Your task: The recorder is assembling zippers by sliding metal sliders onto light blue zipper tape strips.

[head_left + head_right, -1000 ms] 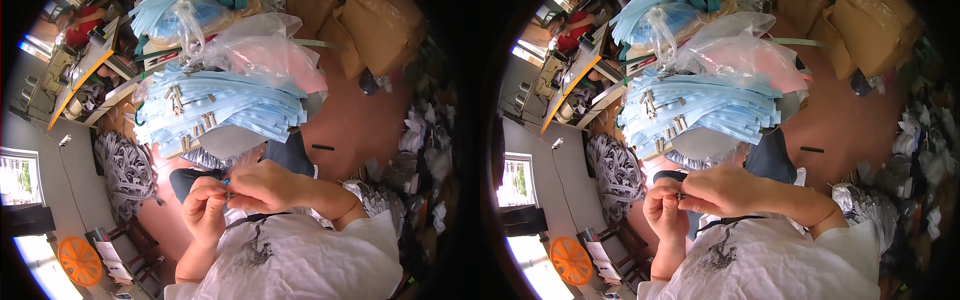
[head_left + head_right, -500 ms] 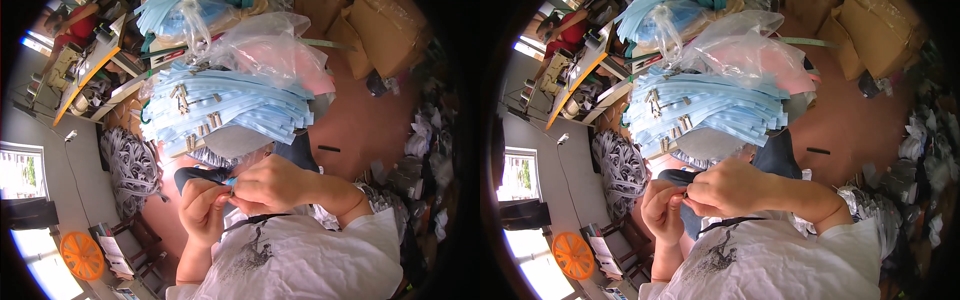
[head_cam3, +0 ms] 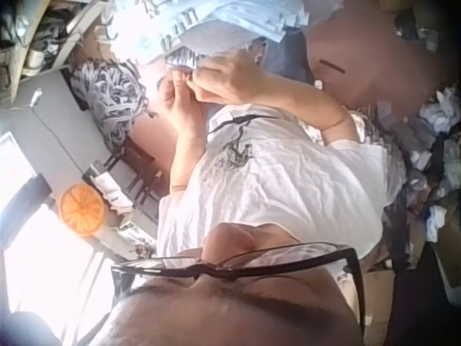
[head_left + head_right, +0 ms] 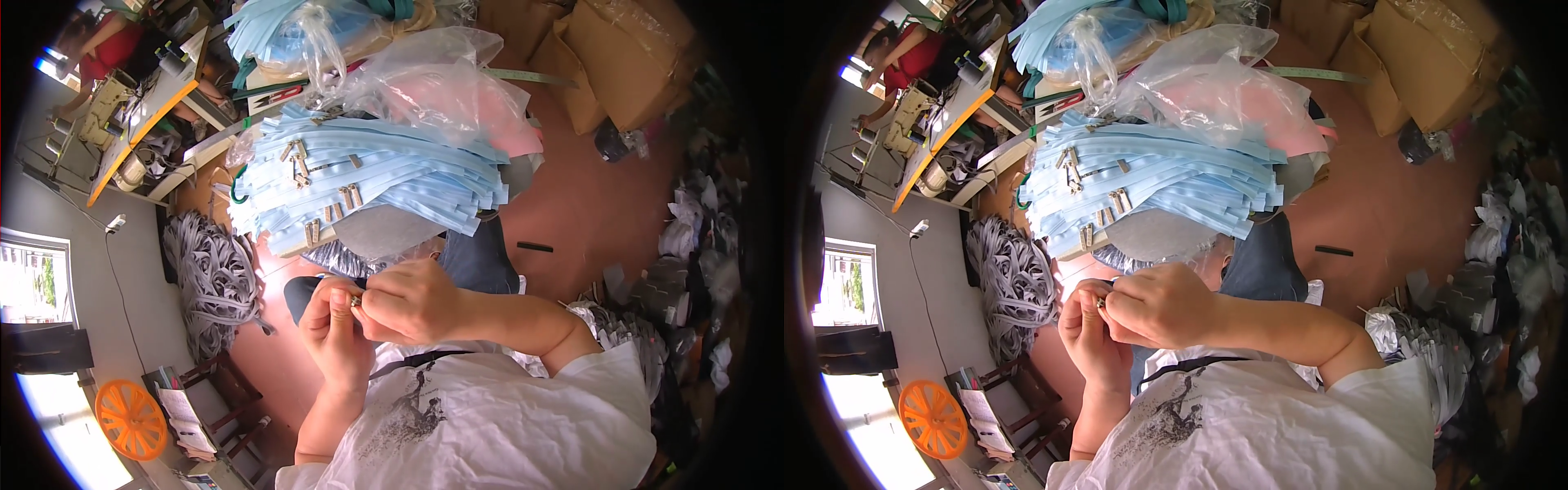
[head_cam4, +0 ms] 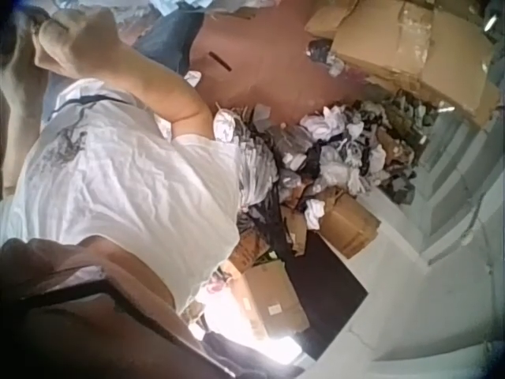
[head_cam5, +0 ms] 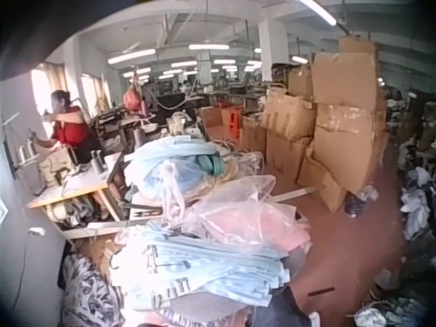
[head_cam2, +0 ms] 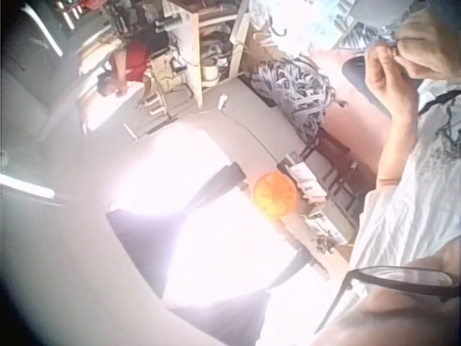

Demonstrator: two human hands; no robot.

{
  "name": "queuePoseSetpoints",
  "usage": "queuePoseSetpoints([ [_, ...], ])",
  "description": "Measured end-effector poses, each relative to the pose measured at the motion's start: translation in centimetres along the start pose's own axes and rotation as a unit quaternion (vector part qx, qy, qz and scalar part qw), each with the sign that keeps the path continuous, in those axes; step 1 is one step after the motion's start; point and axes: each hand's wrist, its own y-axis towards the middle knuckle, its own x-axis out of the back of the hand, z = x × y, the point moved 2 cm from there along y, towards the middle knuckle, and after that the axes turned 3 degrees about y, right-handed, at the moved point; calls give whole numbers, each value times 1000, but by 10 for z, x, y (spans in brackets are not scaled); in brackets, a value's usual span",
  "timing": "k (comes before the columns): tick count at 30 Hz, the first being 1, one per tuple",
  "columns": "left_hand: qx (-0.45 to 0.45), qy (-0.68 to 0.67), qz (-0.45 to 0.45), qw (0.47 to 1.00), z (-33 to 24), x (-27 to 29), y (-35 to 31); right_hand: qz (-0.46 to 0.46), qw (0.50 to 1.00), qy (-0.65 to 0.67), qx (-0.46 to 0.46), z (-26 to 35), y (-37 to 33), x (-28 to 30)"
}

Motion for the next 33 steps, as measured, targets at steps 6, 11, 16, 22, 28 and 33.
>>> queuePoseSetpoints([
  [6, 86, -85, -21, 992, 8, 0, -1, 12, 999, -20, 47, -14, -6, -1],
  [11, -81, 109, 10, 991, 6, 8, 3, 39, 995, 86, -40, -13, -2, 7],
  [16, -88, 111, 24, 990, -3, 6, -3, 30, 969, 204, -139, -8, -10, 5],
  [22, -74, 136, 64, 986, -5, 8, -4, 9, 947, 279, -160, -9, -12, 6],
  [28, -148, 209, 85, 963, -12, 10, 4, 54, 948, 249, -190, -9, -12, 10],
  [33, -202, 286, 112, 930, -21, 8, 4, 83, 948, 244, -188, -9, -5, 11],
])
